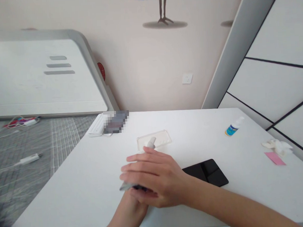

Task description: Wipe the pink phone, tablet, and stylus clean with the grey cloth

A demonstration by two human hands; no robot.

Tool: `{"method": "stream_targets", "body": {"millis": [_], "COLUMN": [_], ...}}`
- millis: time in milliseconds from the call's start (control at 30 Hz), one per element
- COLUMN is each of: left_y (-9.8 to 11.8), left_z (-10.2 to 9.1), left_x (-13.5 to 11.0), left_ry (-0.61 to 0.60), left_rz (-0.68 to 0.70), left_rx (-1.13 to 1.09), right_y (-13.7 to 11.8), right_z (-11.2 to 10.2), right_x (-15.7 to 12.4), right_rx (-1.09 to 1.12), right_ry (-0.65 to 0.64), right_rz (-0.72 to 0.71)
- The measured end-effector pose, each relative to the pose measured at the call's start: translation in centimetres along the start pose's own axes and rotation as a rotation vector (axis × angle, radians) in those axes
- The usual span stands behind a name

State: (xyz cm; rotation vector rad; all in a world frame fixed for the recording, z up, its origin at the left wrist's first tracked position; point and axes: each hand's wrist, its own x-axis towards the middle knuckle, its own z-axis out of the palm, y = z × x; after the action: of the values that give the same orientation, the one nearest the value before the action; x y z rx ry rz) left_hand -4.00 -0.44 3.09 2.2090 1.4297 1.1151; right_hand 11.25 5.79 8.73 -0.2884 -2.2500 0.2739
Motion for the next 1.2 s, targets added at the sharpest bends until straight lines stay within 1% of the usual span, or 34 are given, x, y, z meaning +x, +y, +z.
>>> {"method": "stream_targets", "body": {"millis": [67, 133, 167, 200, 267, 400, 500, 600, 700, 767, 900, 1000, 1067, 1133, 1167, 1200], "left_y": [0.2, 0.5, 0.6, 0.6, 0.5, -0.3, -0.8, -1.1, -1.2, -1.3, -1.6, -1.6, -1.6, -1.7, -1.7, -1.9], "left_z": [-0.9, -1.9, -2.4, -2.8, -3.4, -3.8, -3.7, -3.7, -4.0, -4.4, -4.7, -4.5, -4.2, -4.1, -4.0, -4.0], "left_x": [-0.1, -0.1, -0.1, -0.1, -0.1, -0.3, -0.7, -1.0, -0.9, -0.8, -0.5, -0.6, -0.7, -0.9, -1.0, -1.1], "left_ry": [-0.085, -0.213, -0.277, -0.316, -0.35, -0.355, -0.32, -0.26, -0.249, -0.26, -0.261, -0.225, -0.217, -0.217, -0.211, -0.198], "left_rz": [-0.008, -0.05, -0.07, -0.08, -0.093, -0.109, -0.121, -0.074, 0.008, 0.049, 0.123, 0.103, 0.075, 0.058, 0.05, 0.04], "left_rx": [-0.067, -0.126, -0.167, -0.207, -0.27, -0.34, -0.372, -0.291, -0.174, -0.138, -0.101, -0.089, -0.083, -0.073, -0.06, -0.038], "right_y": [0.4, 0.6, 0.6, 0.5, 0.3, -0.1, 0.0, 0.3, 0.5, 0.4, -0.4, -0.6, -0.2, 0.2, 0.3, 0.4], "right_z": [-0.4, -0.7, -0.9, -1.0, -1.1, -1.0, -1.0, -1.3, -1.7, -1.7, -1.3, -1.0, -0.9, -0.7, -0.7, -0.6], "right_x": [0.4, 0.6, 0.6, 0.6, 0.4, -0.1, -0.1, 0.2, 0.4, 0.4, 0.3, 0.5, 0.8, 1.1, 1.2, 1.3], "right_rx": [0.052, 0.112, 0.14, 0.162, 0.187, 0.174, 0.199, 0.192, 0.174, 0.153, 0.061, 0.026, 0.024, 0.033, 0.035, 0.031], "right_ry": [-0.004, -0.006, -0.01, -0.015, -0.017, 0.008, 0.001, -0.064, -0.133, -0.146, -0.159, -0.208, -0.231, -0.219, -0.212, -0.21], "right_rz": [0.109, 0.165, 0.173, 0.173, 0.154, 0.049, -0.024, -0.019, -0.003, -0.045, -0.175, -0.241, -0.195, -0.105, -0.079, -0.082]}}
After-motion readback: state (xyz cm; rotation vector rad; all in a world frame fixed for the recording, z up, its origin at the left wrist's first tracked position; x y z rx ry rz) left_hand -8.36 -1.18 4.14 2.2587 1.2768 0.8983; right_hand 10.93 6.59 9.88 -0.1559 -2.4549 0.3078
